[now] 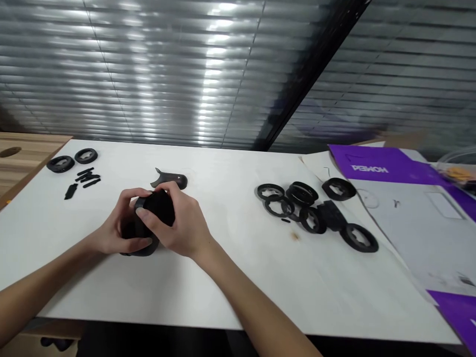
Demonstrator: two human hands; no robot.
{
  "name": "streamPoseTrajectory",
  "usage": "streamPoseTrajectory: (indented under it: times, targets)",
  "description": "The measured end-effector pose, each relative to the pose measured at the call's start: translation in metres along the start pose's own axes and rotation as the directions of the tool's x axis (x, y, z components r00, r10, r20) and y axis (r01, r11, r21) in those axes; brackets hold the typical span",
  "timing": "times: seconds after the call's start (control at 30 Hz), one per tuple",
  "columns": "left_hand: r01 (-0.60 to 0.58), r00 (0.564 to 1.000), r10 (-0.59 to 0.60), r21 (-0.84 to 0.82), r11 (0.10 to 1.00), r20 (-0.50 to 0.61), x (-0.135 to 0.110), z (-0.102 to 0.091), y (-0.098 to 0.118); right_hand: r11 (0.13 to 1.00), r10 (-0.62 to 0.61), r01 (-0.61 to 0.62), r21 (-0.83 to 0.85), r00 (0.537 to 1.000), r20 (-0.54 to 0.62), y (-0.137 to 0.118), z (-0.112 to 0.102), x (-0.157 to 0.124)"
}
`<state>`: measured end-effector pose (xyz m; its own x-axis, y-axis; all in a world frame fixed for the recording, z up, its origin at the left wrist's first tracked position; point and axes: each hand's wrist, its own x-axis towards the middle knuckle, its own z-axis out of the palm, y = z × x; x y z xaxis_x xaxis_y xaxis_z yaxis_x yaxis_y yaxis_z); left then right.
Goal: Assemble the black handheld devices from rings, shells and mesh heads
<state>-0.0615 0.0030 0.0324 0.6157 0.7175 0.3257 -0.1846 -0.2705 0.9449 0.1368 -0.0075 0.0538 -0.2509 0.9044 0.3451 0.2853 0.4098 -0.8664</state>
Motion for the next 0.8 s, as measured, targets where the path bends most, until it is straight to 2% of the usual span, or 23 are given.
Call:
streamPoseTrajectory:
  times: [0.2, 0.37, 0.47, 0.53, 0.63, 0.8]
  targets:
    - [0.031, 0.999, -0.032, 0.019, 0.999, 0.030, -0.003, -0.007, -0.001, 0.999, -0.018, 0.013, 0.049, 0.994, 0.105, -0.003, -0.013, 0.002]
    - [0.232, 0.963, -0.231, 0.006, 0.973, 0.140, -0.004, -0.027, 0.006, 0.996, 0.054, -0.069, 0.053, 0.967, 0.247, -0.007, -0.028, 0.008]
    - [0.337, 0.927, -0.329, -0.016, 0.941, 0.180, -0.001, -0.038, 0.014, 0.982, 0.077, -0.118, 0.150, 0.964, 0.256, -0.007, -0.040, 0.012]
    - [0.399, 0.907, -0.379, -0.088, 0.913, 0.183, 0.002, -0.041, 0.019, 0.950, 0.095, -0.159, 0.268, 0.967, 0.236, -0.003, -0.047, 0.015]
    - [0.429, 0.903, -0.397, -0.285, 0.857, 0.167, 0.006, -0.039, 0.022, 0.902, 0.144, -0.225, 0.368, 0.962, 0.233, 0.007, -0.050, 0.018]
    - [0.459, 0.887, -0.417, -0.484, 0.745, 0.200, 0.006, -0.035, 0.016, 0.819, 0.198, -0.339, 0.463, 0.924, 0.327, 0.023, -0.034, 0.022]
